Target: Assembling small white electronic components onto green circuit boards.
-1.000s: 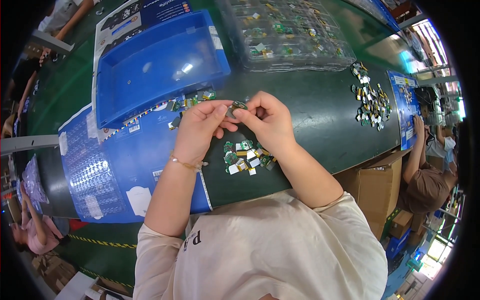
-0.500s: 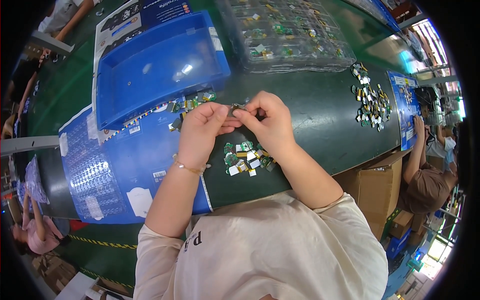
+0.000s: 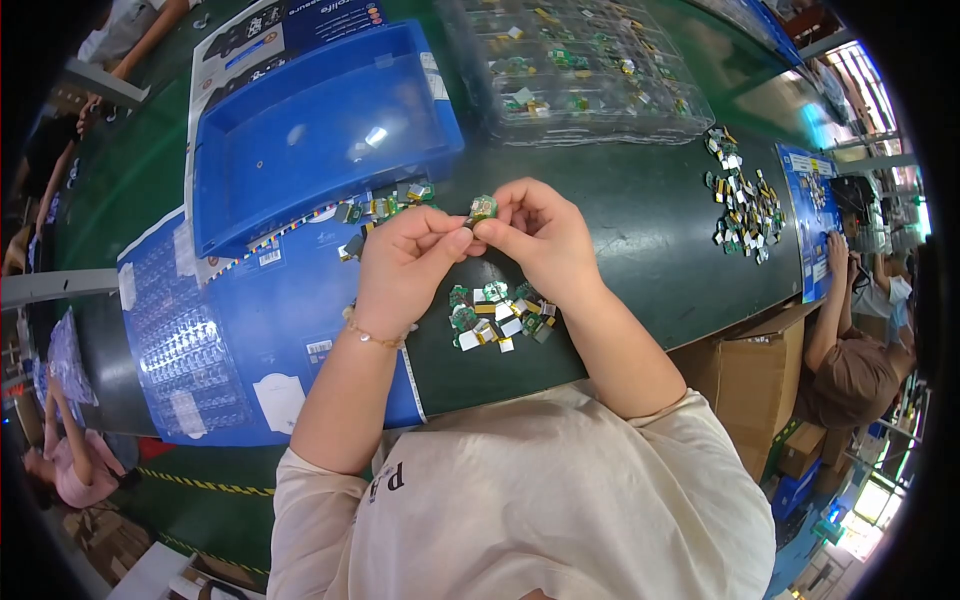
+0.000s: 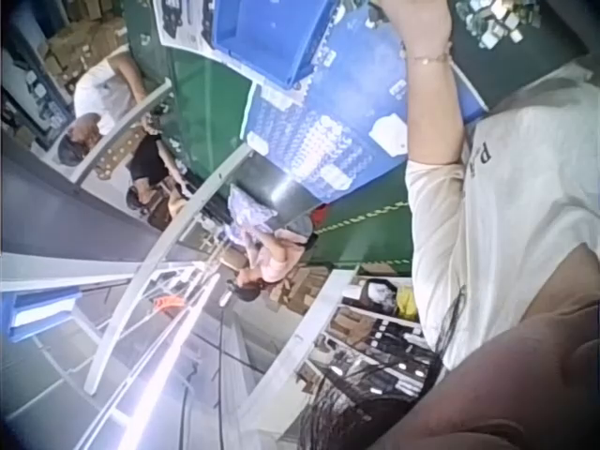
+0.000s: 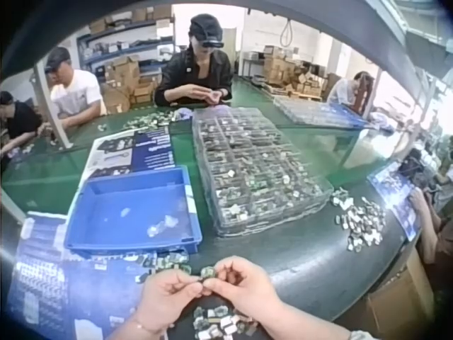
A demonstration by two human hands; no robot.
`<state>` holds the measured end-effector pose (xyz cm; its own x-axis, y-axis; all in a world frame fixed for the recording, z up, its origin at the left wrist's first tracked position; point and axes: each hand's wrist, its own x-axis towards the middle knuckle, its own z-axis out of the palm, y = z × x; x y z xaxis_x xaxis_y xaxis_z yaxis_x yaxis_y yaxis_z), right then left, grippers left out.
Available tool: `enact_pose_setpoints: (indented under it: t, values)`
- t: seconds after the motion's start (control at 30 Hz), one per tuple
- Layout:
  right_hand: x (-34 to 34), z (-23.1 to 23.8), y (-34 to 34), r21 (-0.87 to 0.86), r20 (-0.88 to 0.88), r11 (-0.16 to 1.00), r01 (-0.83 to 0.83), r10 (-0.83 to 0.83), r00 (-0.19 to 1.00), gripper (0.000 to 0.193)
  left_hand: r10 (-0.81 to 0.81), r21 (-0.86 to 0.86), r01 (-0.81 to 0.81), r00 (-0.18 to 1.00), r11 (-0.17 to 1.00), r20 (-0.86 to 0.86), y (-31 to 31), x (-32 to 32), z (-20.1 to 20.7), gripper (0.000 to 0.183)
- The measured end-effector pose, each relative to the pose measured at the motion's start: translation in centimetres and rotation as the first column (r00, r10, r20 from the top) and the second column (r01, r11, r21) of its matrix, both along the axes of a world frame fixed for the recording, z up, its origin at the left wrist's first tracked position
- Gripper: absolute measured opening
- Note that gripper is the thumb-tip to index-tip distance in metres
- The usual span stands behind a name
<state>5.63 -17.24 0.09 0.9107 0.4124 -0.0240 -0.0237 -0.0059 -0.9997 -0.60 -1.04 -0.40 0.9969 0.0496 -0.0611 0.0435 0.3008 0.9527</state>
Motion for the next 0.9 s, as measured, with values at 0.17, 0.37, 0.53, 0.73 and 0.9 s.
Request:
enact_pose_setpoints:
  t: [0.17, 0.37, 0.53, 0.73, 0.9]
  values:
    - [0.6, -1.2, -0.7, -0.035, 0.127, 0.999, 0.036, -0.031, 0.991, 0.020, 0.033, -0.046, -0.031, 0.999, 0.998, 0.023, -1.1, 0.1, 0.5, 0.010]
    - [-0.2, 1.1, -0.3, -0.209, 0.451, 0.967, 0.148, -0.038, 0.891, 0.021, -0.040, -0.169, 0.023, 0.994, 0.985, -0.102, 0.1, 0.2, -0.8, 0.016]
    - [0.0, 0.9, -0.3, -0.114, 0.489, 0.977, 0.179, -0.101, 0.866, 0.016, -0.136, -0.475, 0.064, 0.983, 0.877, -0.119, -0.1, 0.4, -0.3, 0.019]
    - [0.4, 1.0, -0.2, -0.157, 0.748, 0.955, 0.250, -0.050, 0.661, 0.015, -0.074, -0.392, 0.021, 0.990, 0.920, -0.120, -0.2, 0.3, -0.8, 0.024]
    - [0.4, 1.3, -0.3, -0.214, 0.774, 0.936, 0.281, -0.014, 0.633, 0.013, 0.018, -0.219, -0.054, 0.986, 0.974, -0.165, -0.5, 0.2, 0.0, 0.024]
